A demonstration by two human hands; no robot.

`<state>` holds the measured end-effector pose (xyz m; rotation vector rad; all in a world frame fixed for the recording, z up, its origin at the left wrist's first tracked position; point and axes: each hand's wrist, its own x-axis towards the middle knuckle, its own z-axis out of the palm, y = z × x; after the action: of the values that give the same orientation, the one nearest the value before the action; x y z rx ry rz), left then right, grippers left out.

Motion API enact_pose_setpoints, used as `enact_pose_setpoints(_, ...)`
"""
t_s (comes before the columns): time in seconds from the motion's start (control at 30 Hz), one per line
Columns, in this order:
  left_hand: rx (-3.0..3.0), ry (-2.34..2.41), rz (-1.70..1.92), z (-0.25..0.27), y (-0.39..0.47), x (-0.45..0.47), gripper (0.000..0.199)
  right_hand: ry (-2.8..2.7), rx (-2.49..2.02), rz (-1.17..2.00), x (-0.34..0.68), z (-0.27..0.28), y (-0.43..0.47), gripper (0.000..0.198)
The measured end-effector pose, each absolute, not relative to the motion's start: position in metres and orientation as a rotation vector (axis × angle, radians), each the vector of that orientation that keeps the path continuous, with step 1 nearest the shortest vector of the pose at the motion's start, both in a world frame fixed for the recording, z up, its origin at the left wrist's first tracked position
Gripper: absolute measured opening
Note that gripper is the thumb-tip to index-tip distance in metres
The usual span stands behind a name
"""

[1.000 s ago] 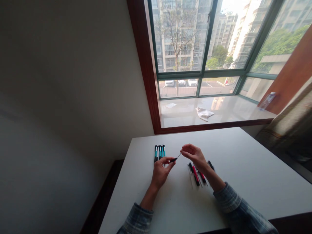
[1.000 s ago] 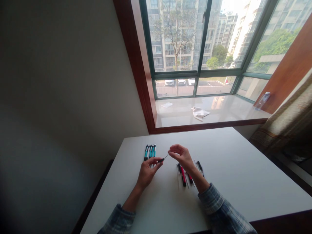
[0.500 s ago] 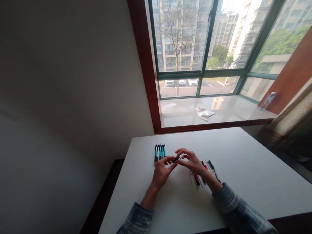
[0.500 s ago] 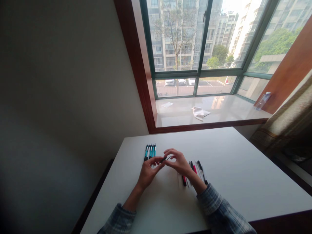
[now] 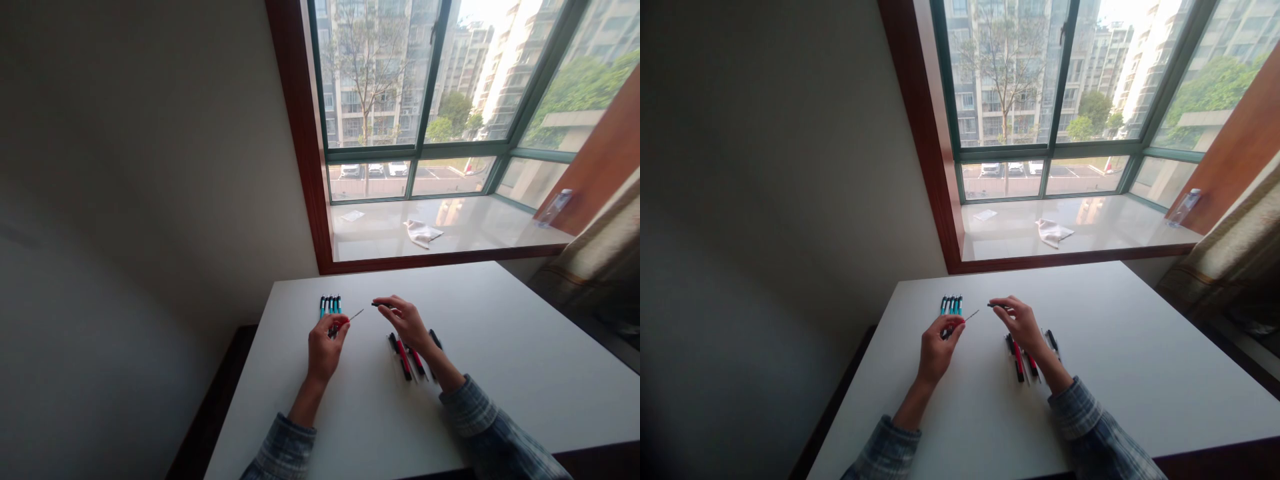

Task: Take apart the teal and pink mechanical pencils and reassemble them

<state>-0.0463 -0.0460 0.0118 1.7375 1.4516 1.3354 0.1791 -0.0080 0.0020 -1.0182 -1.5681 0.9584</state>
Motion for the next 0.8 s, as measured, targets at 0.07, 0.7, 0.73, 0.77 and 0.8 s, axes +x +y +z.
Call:
enact_pose_setpoints(0.07, 1.794, 1.461, 1.352, 0.0122, -0.0465, -0.0462, 0.013, -1.577, -1.01, 0.956, 0.1784, 0.0027, -0.0089, 0.031)
enact_pose_setpoints(0.7, 1.903, 1.479, 1.327, 0.0078, -0.0461, -0.046, 0.008, -1.56, -0.937, 1.043, 0.1742, 0.0, -0.0085, 0.025)
enact_pose_setpoints(0.73, 1.902, 1.474, 1.325, 0.0079, -0.0461, -0.0458, 0.008, -1.57, -0.934, 1.035, 0.1738, -0.0004, -0.0084, 0.025)
enact_pose_setpoints(0.77, 1.902, 1.467, 1.321, 0.0081, -0.0462, -0.0456, 0.008, -1.578, -0.93, 1.027, 0.1735, -0.0002, -0.0087, 0.025)
enact_pose_setpoints(0.8, 1.905, 1.457, 1.316, 0.0083, -0.0463, -0.0453, 0.007, -1.584, -0.925, 1.02, 0.1732, 0.0005, -0.0094, 0.024)
